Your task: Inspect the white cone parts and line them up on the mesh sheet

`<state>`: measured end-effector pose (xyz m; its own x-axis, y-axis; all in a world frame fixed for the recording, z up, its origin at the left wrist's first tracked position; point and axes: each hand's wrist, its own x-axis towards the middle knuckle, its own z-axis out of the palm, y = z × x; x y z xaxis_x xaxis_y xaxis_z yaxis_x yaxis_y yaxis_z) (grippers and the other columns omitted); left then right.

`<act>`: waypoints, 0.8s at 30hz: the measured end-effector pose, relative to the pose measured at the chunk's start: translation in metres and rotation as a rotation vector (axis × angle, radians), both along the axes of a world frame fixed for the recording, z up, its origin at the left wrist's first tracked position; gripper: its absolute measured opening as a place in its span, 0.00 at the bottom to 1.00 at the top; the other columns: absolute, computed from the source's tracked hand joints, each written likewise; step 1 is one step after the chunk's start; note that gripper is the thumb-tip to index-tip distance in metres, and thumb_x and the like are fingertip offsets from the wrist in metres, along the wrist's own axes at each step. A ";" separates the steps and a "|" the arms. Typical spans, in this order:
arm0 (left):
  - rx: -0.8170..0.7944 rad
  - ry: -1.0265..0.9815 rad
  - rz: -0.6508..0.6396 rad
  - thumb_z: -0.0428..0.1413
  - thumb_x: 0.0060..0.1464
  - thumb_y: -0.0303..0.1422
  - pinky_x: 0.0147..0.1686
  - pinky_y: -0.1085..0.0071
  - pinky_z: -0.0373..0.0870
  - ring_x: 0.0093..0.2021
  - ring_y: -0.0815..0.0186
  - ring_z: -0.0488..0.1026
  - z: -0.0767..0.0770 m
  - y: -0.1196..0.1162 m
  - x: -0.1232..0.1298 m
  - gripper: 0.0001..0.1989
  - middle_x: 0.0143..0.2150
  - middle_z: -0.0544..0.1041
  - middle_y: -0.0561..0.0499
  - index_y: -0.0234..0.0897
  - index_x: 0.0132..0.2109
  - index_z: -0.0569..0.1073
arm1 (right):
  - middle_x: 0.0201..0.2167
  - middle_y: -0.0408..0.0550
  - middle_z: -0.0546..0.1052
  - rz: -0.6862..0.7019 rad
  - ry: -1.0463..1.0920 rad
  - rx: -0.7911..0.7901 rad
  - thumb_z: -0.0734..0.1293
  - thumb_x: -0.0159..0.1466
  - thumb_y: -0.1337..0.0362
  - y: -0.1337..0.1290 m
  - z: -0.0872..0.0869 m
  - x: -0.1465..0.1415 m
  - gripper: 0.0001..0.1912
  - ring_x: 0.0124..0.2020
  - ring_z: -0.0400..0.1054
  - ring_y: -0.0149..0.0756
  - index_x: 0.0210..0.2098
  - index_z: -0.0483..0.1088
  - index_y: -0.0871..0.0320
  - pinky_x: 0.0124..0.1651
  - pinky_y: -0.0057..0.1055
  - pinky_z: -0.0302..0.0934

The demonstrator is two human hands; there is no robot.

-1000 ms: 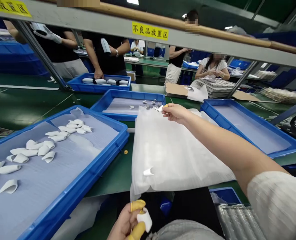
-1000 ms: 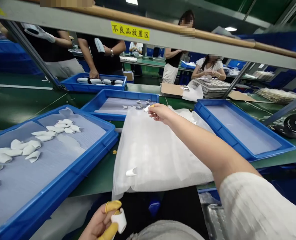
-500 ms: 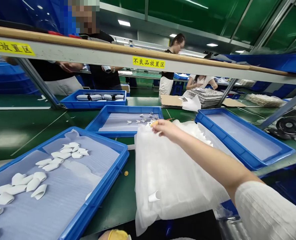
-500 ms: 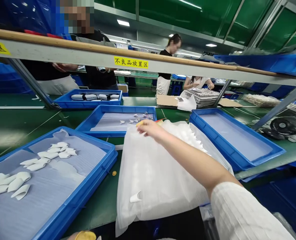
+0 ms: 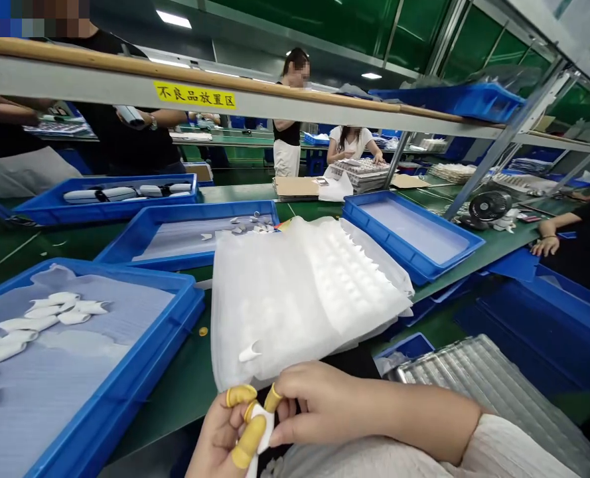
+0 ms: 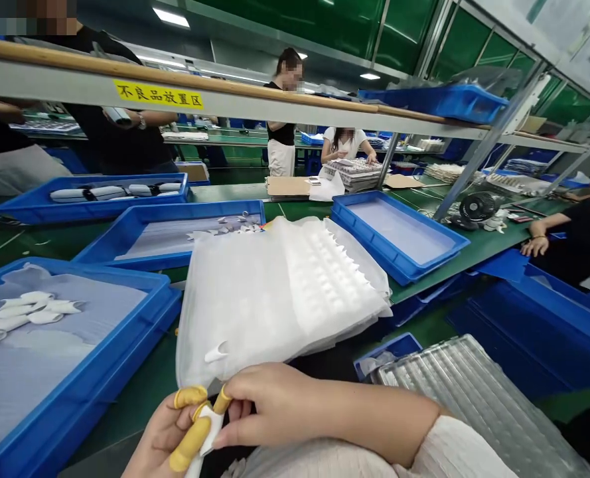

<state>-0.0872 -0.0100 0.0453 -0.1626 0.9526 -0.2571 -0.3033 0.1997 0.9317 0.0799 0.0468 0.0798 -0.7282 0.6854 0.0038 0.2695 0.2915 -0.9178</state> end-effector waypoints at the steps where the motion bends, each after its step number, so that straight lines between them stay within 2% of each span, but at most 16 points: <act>1: 0.014 0.002 0.008 0.71 0.33 0.47 0.24 0.77 0.65 0.23 0.71 0.67 -0.001 -0.003 0.005 0.27 0.23 0.70 0.59 0.43 0.38 0.69 | 0.26 0.38 0.70 -0.009 0.019 -0.060 0.75 0.56 0.54 -0.003 -0.003 0.004 0.17 0.26 0.64 0.28 0.28 0.67 0.58 0.29 0.23 0.57; 5: 0.084 0.057 -0.006 0.69 0.39 0.46 0.26 0.77 0.65 0.26 0.71 0.68 -0.003 -0.006 0.013 0.26 0.28 0.72 0.56 0.41 0.41 0.68 | 0.26 0.39 0.70 -0.067 0.131 -0.262 0.75 0.57 0.55 -0.012 -0.016 0.015 0.15 0.27 0.63 0.28 0.32 0.70 0.60 0.30 0.24 0.58; 8: 0.109 0.140 -0.099 0.65 0.47 0.43 0.29 0.75 0.65 0.27 0.72 0.66 -0.003 -0.006 0.008 0.22 0.32 0.71 0.55 0.40 0.46 0.68 | 0.26 0.39 0.70 -0.128 0.248 -0.368 0.74 0.57 0.54 -0.014 -0.024 0.018 0.16 0.27 0.62 0.28 0.31 0.70 0.60 0.32 0.26 0.57; 12: 0.059 0.299 -0.328 0.61 0.52 0.40 0.24 0.75 0.59 0.23 0.72 0.58 -0.004 -0.008 0.004 0.28 0.25 0.63 0.60 0.41 0.58 0.64 | 0.25 0.40 0.70 -0.215 0.341 -0.521 0.71 0.59 0.54 -0.012 -0.029 0.027 0.15 0.26 0.62 0.28 0.31 0.68 0.60 0.31 0.26 0.56; 14: 0.030 0.419 -0.375 0.60 0.53 0.38 0.24 0.74 0.58 0.23 0.71 0.57 -0.003 -0.008 0.007 0.29 0.23 0.60 0.61 0.40 0.60 0.63 | 0.26 0.41 0.71 -0.235 0.333 -0.548 0.71 0.60 0.55 -0.011 -0.030 0.032 0.14 0.27 0.62 0.28 0.32 0.68 0.59 0.30 0.26 0.56; 17: 0.039 0.557 -0.419 0.59 0.54 0.36 0.27 0.73 0.60 0.25 0.70 0.59 -0.001 -0.007 0.013 0.22 0.25 0.63 0.59 0.40 0.56 0.69 | 0.29 0.43 0.73 -0.240 0.302 -0.559 0.70 0.61 0.56 -0.012 -0.033 0.039 0.12 0.29 0.64 0.30 0.34 0.69 0.59 0.31 0.27 0.58; 21: 0.021 0.587 -0.456 0.58 0.55 0.38 0.27 0.72 0.61 0.26 0.69 0.61 -0.001 -0.005 0.017 0.18 0.28 0.66 0.57 0.39 0.51 0.71 | 0.30 0.43 0.71 -0.241 0.275 -0.529 0.70 0.61 0.56 -0.015 -0.038 0.040 0.12 0.30 0.63 0.31 0.34 0.68 0.59 0.33 0.28 0.58; 24: 0.038 0.755 -0.498 0.58 0.55 0.39 0.27 0.71 0.60 0.27 0.68 0.62 0.000 -0.004 0.018 0.13 0.29 0.69 0.55 0.38 0.45 0.72 | 0.26 0.39 0.66 -0.275 0.191 -0.466 0.73 0.56 0.56 -0.017 -0.041 0.036 0.16 0.27 0.59 0.29 0.30 0.65 0.58 0.29 0.26 0.55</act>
<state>-0.0690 -0.0143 0.0455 0.1582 0.9635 -0.2160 0.5049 0.1090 0.8562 0.1155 0.0303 0.0386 -0.5391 0.8102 -0.2302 0.0950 -0.2131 -0.9724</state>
